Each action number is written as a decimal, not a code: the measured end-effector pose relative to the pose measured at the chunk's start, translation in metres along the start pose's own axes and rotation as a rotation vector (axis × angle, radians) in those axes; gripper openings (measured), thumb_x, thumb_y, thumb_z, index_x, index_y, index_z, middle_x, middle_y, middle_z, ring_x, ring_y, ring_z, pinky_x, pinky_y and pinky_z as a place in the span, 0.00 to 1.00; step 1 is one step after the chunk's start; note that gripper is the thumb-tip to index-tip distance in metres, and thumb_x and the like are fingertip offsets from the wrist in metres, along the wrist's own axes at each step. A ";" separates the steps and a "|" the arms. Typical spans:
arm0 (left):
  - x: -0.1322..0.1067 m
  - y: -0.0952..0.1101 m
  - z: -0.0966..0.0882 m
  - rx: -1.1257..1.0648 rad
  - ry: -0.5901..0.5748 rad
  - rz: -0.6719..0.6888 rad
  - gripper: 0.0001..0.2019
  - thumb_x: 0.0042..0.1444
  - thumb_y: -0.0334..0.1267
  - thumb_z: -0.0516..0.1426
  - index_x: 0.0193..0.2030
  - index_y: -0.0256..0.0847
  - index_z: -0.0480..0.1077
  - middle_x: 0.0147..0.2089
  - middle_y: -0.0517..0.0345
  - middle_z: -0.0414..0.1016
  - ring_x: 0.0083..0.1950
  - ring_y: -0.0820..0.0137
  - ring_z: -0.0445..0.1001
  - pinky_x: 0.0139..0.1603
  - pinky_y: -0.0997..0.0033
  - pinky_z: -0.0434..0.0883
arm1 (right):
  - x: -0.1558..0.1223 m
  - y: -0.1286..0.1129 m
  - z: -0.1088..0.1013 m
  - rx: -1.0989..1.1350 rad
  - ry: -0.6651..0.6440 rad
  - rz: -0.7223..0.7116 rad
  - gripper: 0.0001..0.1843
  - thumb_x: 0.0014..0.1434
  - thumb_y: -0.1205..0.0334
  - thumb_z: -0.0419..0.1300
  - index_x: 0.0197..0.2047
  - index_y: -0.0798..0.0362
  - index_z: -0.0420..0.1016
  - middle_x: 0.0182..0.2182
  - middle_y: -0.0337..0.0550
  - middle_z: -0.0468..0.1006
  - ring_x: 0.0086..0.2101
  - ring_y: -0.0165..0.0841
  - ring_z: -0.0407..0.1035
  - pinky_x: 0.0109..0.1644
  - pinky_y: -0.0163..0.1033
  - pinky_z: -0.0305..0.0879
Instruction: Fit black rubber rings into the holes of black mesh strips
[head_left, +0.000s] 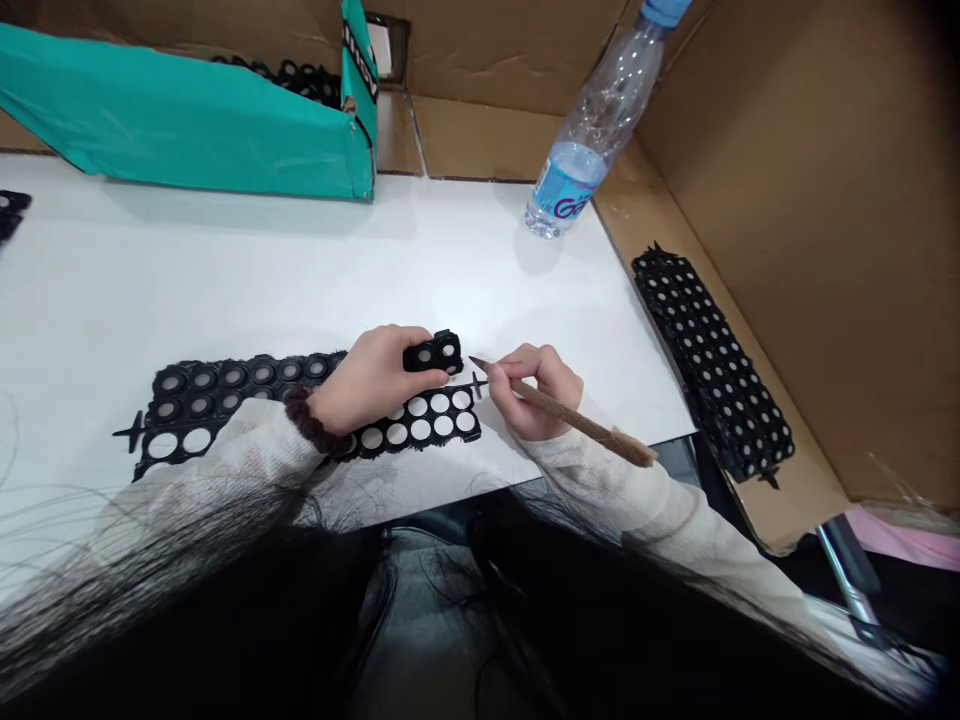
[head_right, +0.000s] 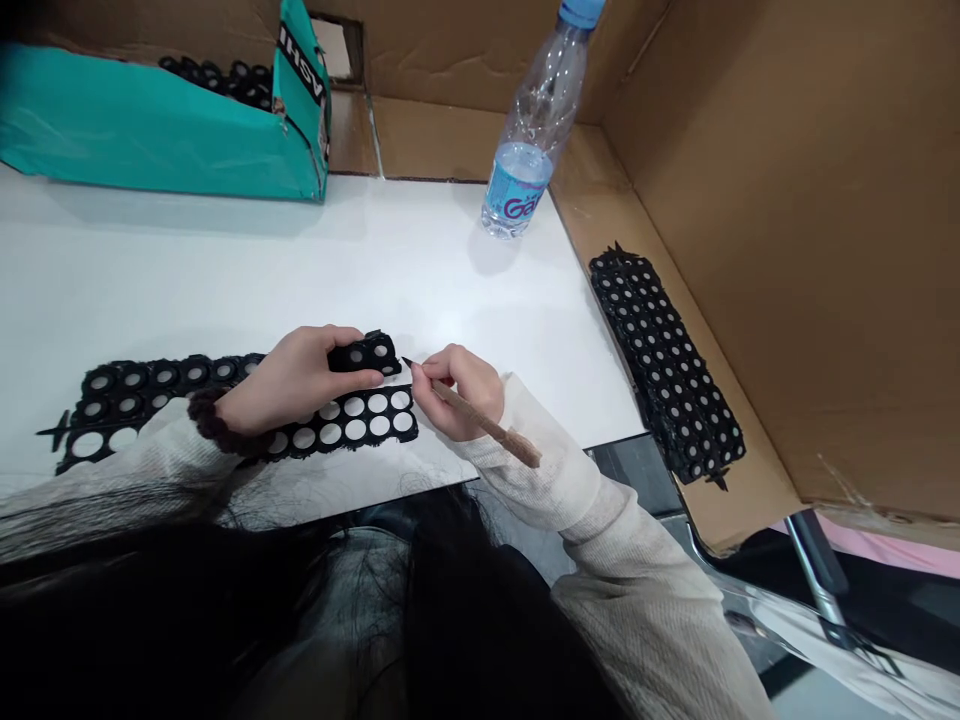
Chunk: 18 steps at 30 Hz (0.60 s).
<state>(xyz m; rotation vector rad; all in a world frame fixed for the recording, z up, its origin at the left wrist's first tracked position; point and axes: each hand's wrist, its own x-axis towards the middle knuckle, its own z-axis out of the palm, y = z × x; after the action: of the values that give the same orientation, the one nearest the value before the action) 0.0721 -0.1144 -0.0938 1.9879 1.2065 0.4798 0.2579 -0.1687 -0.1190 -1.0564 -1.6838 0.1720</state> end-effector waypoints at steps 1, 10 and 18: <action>0.000 0.001 0.000 -0.004 0.006 -0.003 0.12 0.48 0.47 0.59 0.29 0.39 0.70 0.30 0.60 0.73 0.33 0.69 0.69 0.35 0.69 0.64 | 0.000 -0.001 0.000 0.000 -0.008 -0.003 0.10 0.51 0.71 0.59 0.28 0.52 0.60 0.23 0.34 0.71 0.21 0.23 0.65 0.22 0.31 0.61; -0.001 0.003 0.001 -0.215 0.032 -0.004 0.10 0.50 0.44 0.58 0.32 0.38 0.68 0.32 0.60 0.72 0.35 0.71 0.68 0.36 0.71 0.64 | 0.001 0.000 0.002 -0.002 -0.084 -0.084 0.10 0.53 0.72 0.58 0.28 0.52 0.59 0.22 0.34 0.69 0.22 0.24 0.64 0.22 0.31 0.60; -0.002 0.001 0.003 -0.236 0.044 -0.010 0.09 0.49 0.42 0.58 0.31 0.39 0.67 0.31 0.60 0.71 0.34 0.71 0.68 0.36 0.70 0.65 | 0.001 0.005 0.004 0.024 -0.103 -0.089 0.10 0.52 0.71 0.59 0.28 0.52 0.59 0.24 0.34 0.70 0.23 0.24 0.66 0.24 0.31 0.62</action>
<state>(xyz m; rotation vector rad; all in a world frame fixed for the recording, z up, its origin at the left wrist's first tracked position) 0.0739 -0.1176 -0.0944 1.7774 1.1302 0.6334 0.2574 -0.1641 -0.1227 -0.9669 -1.8132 0.1912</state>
